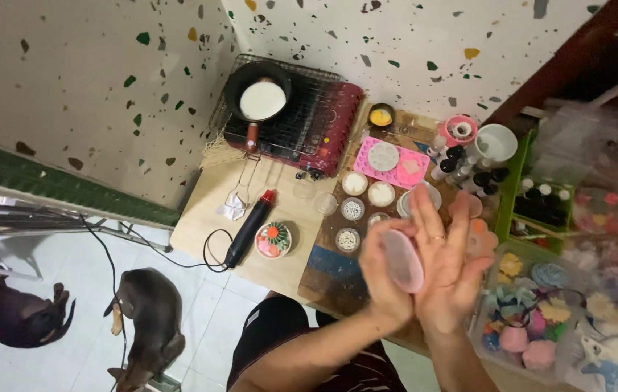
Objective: Decorating a cactus-shaped candle by melting the surface with a heat gun, adding wax pieces, and trimming the wick.
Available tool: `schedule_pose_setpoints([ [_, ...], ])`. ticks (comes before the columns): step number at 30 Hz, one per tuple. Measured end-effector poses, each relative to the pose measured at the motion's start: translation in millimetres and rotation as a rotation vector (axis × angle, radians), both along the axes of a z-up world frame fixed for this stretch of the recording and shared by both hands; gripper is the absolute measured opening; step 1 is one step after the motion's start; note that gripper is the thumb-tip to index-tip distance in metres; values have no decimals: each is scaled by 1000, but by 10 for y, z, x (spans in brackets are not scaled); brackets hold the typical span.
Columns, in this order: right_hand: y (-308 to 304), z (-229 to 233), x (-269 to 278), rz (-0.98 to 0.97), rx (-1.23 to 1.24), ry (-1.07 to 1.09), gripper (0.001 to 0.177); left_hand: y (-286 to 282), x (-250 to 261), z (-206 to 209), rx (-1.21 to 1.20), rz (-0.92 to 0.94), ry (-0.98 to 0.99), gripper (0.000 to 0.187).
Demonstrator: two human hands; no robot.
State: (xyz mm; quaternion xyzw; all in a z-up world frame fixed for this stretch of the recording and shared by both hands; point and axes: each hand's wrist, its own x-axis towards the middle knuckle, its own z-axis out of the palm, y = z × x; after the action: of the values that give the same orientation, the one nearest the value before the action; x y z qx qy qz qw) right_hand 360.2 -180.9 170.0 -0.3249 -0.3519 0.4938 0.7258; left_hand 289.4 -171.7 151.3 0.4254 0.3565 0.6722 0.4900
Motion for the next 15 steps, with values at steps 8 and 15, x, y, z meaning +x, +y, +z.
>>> schedule_pose_setpoints([
  [8, -205, 108, 319, 51, -2, -451, 64, 130, -240, 55, -48, -368, -377, 70],
  [15, -288, -129, 373, -329, -38, -1189, 67, 148, -347, 184, 17, -609, -345, 70],
])
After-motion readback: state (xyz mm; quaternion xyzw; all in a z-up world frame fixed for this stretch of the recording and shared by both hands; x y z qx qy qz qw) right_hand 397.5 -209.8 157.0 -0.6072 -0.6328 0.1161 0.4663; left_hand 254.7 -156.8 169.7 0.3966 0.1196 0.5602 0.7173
